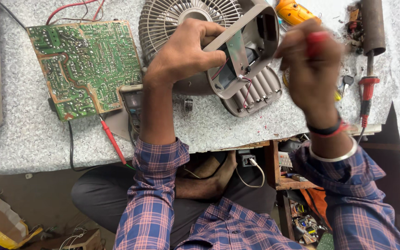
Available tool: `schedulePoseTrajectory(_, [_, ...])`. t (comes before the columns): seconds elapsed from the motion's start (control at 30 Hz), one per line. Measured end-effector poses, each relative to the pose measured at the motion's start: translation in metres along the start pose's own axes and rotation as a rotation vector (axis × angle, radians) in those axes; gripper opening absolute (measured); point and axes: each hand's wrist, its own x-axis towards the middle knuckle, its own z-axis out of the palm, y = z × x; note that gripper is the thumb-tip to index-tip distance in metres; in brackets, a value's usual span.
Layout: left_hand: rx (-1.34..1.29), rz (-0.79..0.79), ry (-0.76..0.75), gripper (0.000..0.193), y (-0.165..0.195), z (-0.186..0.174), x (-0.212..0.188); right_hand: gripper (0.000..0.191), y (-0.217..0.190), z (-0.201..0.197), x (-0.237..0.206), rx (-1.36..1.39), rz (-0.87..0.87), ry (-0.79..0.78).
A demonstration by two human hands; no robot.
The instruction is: The person unscrews the back panel of a rechargeable fan with a screwdriver, removes a small green circuit board, solders a wire joint on the board with a soldering iron, and works the board and wiring back toward the fan housing on the workbench.
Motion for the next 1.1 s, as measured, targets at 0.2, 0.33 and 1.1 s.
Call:
schedulePoseTrajectory(0.2, [-0.08,-0.061,-0.015,0.052,0.009,-0.002,-0.003,0.011,-0.007,0.053,0.011,-0.399,-0.163,-0.016])
schedulePoseTrajectory(0.33, [-0.115,-0.119,-0.037,0.053,0.01,-0.002,-0.001,0.011,-0.012,0.063,0.012,-0.425,-0.146,-0.016])
schedulePoseTrajectory(1.1, [-0.059,-0.102,-0.02,0.051,0.011,-0.005,-0.001,0.032,0.005,0.06,0.014,-0.438,-0.214,-0.116])
